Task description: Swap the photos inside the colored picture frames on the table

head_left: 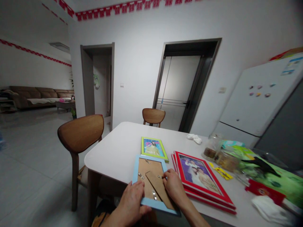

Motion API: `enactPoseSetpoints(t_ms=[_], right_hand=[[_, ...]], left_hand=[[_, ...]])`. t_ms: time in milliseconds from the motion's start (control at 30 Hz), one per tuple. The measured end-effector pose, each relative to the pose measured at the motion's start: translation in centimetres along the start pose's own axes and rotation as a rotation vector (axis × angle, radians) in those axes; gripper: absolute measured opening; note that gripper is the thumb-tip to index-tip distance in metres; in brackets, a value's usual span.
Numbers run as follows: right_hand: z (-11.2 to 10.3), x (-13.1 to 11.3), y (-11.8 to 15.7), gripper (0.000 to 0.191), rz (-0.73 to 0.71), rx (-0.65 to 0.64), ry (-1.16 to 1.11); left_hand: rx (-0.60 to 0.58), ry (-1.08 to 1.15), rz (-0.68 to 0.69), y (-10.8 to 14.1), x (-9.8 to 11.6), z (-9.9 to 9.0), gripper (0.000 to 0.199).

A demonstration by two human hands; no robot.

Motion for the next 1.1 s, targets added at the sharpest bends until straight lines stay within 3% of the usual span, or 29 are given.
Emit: enactPoseSetpoints(t_ms=[233, 367, 467, 633, 867, 1000, 1100], right_hand=[[-0.5, 0.1, 1.2, 0.026, -0.085, -0.020, -0.004], [-0.9, -0.5, 2.1, 0.030, -0.100, -0.015, -0.017], [-1.5, -2.3, 3.0, 0.030, -0.170, 0.027, -0.074], [-1.5, -5.6, 4.7, 0.025, -0.352, -0.038, -0.211], [-1.0, -5.0, 6.2, 0.025, -0.359, 0.007, -0.205], [-1.1, -5.5, 6.0, 0.022, -0.390, -0.046, -0.165], [-1.3, -6.3, 5.3, 0.020, -0.380, -0.085, -0.167]], left_hand=[[-0.033, -0.054, -0.017, 0.3, 0.9, -0.9, 0.047], [-0.014, -0.042, -0.015, 0.4, 0.8, -0.9, 0.056], [-0.004, -0.034, 0.000, 0.4, 0.6, -0.6, 0.061], [0.001, -0.021, -0.003, 0.4, 0.3, -0.1, 0.062], [-0.001, -0.020, 0.001, 0.6, 0.0, 0.1, 0.059], [-0.005, -0.029, -0.001, 0.7, 0.2, -0.1, 0.048], [-0.002, -0.032, -0.008, 0.5, 0.2, -0.2, 0.057]])
Point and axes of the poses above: each hand's wrist, its own y-axis away from the middle knuckle, its own z-axis out of the palm, x = y × z, the point moved 3 cm from there along -y, towards the middle knuckle, and after that the axes turned 14 degrees about -z, right-handed, at the moved point
